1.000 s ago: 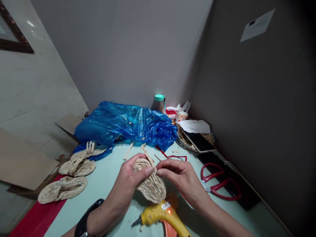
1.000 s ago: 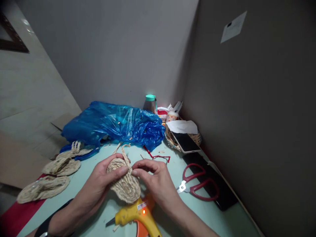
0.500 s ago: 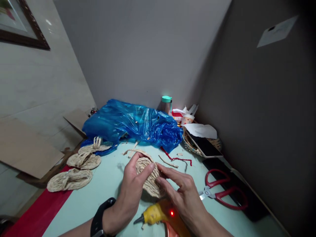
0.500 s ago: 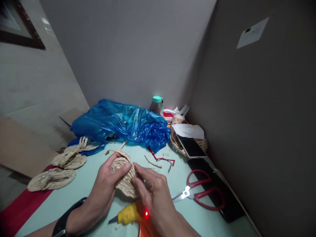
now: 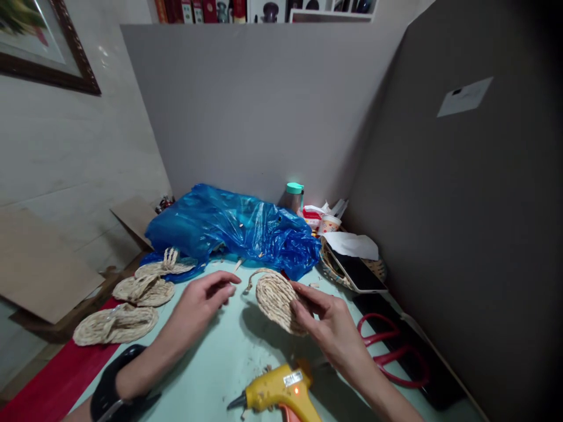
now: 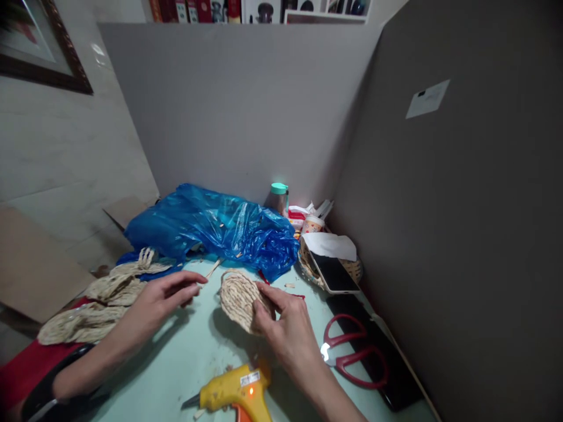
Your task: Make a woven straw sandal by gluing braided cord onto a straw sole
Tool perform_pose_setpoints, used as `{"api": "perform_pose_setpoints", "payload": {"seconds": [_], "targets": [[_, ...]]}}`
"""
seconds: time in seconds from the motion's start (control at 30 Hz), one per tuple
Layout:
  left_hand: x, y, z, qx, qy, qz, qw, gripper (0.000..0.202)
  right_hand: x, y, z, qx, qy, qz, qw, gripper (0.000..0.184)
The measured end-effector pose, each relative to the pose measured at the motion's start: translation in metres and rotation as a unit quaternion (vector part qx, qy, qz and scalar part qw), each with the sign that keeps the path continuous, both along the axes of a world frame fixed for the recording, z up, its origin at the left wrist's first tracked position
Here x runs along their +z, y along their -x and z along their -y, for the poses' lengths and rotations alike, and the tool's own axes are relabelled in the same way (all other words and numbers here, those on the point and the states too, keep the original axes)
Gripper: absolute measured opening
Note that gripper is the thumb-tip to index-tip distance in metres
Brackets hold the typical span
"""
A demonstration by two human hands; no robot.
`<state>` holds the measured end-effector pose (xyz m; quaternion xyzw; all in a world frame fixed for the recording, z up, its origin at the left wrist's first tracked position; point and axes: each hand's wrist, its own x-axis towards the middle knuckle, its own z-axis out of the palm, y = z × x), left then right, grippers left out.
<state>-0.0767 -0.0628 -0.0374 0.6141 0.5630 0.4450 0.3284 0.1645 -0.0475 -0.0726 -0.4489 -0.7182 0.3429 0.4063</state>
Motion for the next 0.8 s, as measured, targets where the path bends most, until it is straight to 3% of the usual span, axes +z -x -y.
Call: {"api": "perform_pose_setpoints", "payload": {"seconds": [0.07,0.13,0.23,0.3,0.4,0.47,0.57,0.67,0.8], "targets": [[-0.001,0.015,0.003,0.047,-0.047,-0.027,0.997,0.011,0.002,-0.001,0.000,0.011,-0.012,0.018,1.000,0.035],[-0.002,0.021,0.008,0.055,-0.089,-0.053,0.993,0.015,0.006,0.000,0.005,0.038,-0.033,0.037,0.998,0.031],[-0.002,0.012,0.017,-0.018,-0.169,-0.120,0.978,0.035,0.016,0.005,0.016,0.104,-0.064,0.064,0.991,0.025],[-0.002,-0.001,0.022,-0.085,-0.198,-0.186,0.959,0.035,0.022,0.008,0.024,0.149,-0.078,0.076,0.983,0.021],[-0.005,-0.018,0.028,-0.164,-0.155,-0.256,0.940,0.034,0.022,0.013,0.029,0.191,-0.102,0.088,0.972,0.017],[-0.008,-0.023,0.030,-0.180,-0.115,-0.246,0.945,0.035,0.018,0.014,0.029,0.195,-0.125,0.087,0.969,0.019],[-0.015,-0.023,0.033,-0.149,-0.112,-0.178,0.966,0.042,0.011,0.010,0.026,0.168,-0.142,0.077,0.972,0.036],[-0.020,-0.020,0.034,-0.114,-0.147,-0.117,0.976,0.041,0.010,0.002,0.021,0.124,-0.109,0.053,0.985,0.053],[-0.019,-0.018,0.035,-0.042,-0.182,-0.065,0.980,0.031,0.014,-0.003,0.017,0.078,-0.045,0.025,0.996,0.049]]}}
